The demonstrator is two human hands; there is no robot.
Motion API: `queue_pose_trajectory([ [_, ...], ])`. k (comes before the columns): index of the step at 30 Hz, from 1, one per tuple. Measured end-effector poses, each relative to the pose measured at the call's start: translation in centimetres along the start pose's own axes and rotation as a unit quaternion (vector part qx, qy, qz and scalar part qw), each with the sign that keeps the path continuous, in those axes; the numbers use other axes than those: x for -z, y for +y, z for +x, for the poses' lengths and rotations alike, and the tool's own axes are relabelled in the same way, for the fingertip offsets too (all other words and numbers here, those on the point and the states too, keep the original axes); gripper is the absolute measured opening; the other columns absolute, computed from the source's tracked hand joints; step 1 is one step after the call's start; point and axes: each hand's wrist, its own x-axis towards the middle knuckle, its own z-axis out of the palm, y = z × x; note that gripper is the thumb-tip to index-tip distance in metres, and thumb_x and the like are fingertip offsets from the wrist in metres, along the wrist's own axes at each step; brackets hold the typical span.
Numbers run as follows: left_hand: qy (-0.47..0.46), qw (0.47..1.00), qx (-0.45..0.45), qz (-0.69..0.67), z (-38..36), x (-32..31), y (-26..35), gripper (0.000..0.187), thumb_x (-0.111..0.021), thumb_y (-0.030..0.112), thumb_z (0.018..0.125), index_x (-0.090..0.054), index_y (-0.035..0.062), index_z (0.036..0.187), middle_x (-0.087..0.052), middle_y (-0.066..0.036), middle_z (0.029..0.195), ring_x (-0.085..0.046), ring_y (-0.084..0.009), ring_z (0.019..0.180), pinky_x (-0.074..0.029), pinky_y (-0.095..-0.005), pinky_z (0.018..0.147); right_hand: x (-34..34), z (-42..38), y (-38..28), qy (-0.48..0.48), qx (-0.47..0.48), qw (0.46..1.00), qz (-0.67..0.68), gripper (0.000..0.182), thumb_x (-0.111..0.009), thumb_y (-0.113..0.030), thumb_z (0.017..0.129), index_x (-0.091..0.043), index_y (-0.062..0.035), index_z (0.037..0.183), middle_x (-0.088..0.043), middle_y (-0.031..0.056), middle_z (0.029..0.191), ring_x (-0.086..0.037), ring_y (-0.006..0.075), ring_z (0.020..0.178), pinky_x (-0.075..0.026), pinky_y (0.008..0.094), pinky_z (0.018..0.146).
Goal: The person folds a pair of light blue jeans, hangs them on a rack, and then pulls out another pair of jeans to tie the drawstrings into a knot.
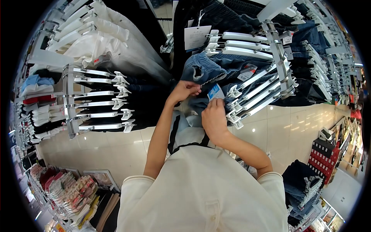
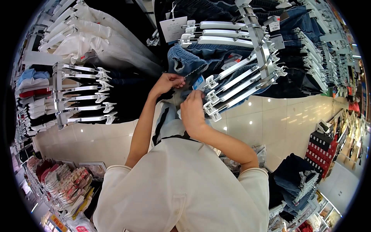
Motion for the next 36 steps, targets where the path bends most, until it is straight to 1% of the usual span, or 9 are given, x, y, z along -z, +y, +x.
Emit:
queue_pose_trajectory([
  [11, -0.064, 0.991, 0.004, -0.121, -1.5, 0.4, 1.6, 0.032, -0.067, 0.006, 0.094, -0.065, -0.0072, 0.123, -0.073, -0.016, 0.110, -0.072, -0.0187, 0.090, -0.059, -0.0292, 0.084, -0.2, 0.3, 0.0, 0.000, 0.007, 1.000, -0.006, 0.026, -0.054, -0.022, 0.093, -0.077, -0.0117, 0.094, -0.066, 0.0068, 0.091, -0.055, 0.0253, 0.094, -0.034, 0.0428, 0.085],
  [14, -0.074, 0.993, 0.015, -0.090, -0.8, -0.3, 1.3, 0.034, -0.068, 0.003, 0.092, -0.064, -0.0070, 0.124, -0.073, -0.016, 0.111, -0.072, -0.0190, 0.091, -0.058, -0.0280, 0.084, -0.1, 0.4, 0.0, -0.008, 0.006, 1.000, -0.006, 0.025, -0.054, -0.022, 0.093, -0.077, -0.0118, 0.095, -0.066, 0.0068, 0.091, -0.055, 0.0252, 0.094, -0.034, 0.0428, 0.084],
  [17, -0.079, 0.990, -0.071, 0.090, 0.6, -2.2, 0.7, 0.039, -0.072, 0.007, 0.089, -0.064, -0.0059, 0.125, -0.072, -0.018, 0.114, -0.071, -0.0217, 0.095, -0.057, -0.0304, 0.087, 0.1, 0.3, 0.1, -0.010, 0.002, 1.000, -0.001, 0.028, -0.052, -0.021, 0.093, -0.078, -0.0111, 0.092, -0.067, 0.0086, 0.094, -0.055, 0.0244, 0.095, -0.036, 0.0395, 0.085],
  [19, 0.020, 0.956, -0.176, 0.233, 0.4, -4.6, 2.7, 0.045, -0.075, 0.014, 0.088, -0.062, -0.0045, 0.127, -0.071, -0.019, 0.117, -0.070, -0.0260, 0.102, -0.055, -0.0338, 0.091, 0.0, 0.3, 0.1, -0.010, 0.005, 1.000, -0.011, 0.028, -0.051, -0.021, 0.094, -0.078, -0.0117, 0.093, -0.067, 0.0084, 0.095, -0.055, 0.0241, 0.095, -0.036, 0.0397, 0.086],
  [23, 0.067, 0.952, -0.209, 0.215, 2.4, -8.2, 5.3, 0.051, -0.076, 0.027, 0.088, -0.062, -0.0055, 0.125, -0.069, -0.023, 0.118, -0.069, -0.0294, 0.108, -0.053, -0.0356, 0.092, -0.1, 0.3, 0.0, -0.009, 0.005, 1.000, -0.014, 0.029, -0.050, -0.022, 0.095, -0.077, -0.0124, 0.093, -0.067, 0.0085, 0.097, -0.055, 0.0238, 0.096, -0.035, 0.0399, 0.086],
  [25, 0.113, 0.924, -0.283, 0.233, 4.1, -9.5, 5.5, 0.049, -0.075, 0.033, 0.090, -0.065, -0.0051, 0.120, -0.071, -0.022, 0.111, -0.070, -0.0272, 0.098, -0.054, -0.0352, 0.086, -0.2, 0.3, 0.0, -0.019, 0.005, 1.000, -0.007, 0.029, -0.050, -0.022, 0.095, -0.077, -0.0127, 0.093, -0.067, 0.0083, 0.098, -0.055, 0.0234, 0.097, -0.035, 0.0398, 0.087],
  [28, 0.095, 0.960, -0.186, 0.184, 5.5, -10.8, 7.2, 0.043, -0.071, 0.037, 0.093, -0.070, -0.0039, 0.105, -0.073, -0.019, 0.093, -0.066, -0.0224, 0.079, -0.051, -0.0365, 0.076, -0.2, 0.3, 0.0, -0.018, -0.001, 1.000, 0.003, 0.028, -0.051, -0.022, 0.095, -0.077, -0.0129, 0.092, -0.067, 0.0077, 0.097, -0.055, 0.0230, 0.097, -0.035, 0.0393, 0.088],
  [33, 0.080, 0.956, -0.242, 0.144, 8.1, -12.9, 7.3, 0.047, -0.067, 0.042, 0.095, -0.070, -0.0043, 0.099, -0.071, -0.021, 0.089, -0.066, -0.0224, 0.079, -0.052, -0.0370, 0.076, -0.4, 0.3, -0.3, -0.006, -0.023, 1.000, 0.016, 0.027, -0.052, -0.022, 0.094, -0.077, -0.0131, 0.092, -0.067, 0.0067, 0.096, -0.055, 0.0227, 0.097, -0.035, 0.0387, 0.088],
  [36, 0.129, 0.943, -0.249, 0.178, 10.3, -13.3, 6.8, 0.039, -0.070, 0.037, 0.094, -0.072, -0.0025, 0.093, -0.071, -0.014, 0.079, -0.064, -0.0197, 0.070, -0.051, -0.0366, 0.068, -0.5, 0.3, -0.3, 0.007, -0.024, 1.000, 0.018, 0.026, -0.052, -0.022, 0.094, -0.077, -0.0130, 0.092, -0.067, 0.0068, 0.095, -0.055, 0.0227, 0.097, -0.035, 0.0387, 0.088],
])
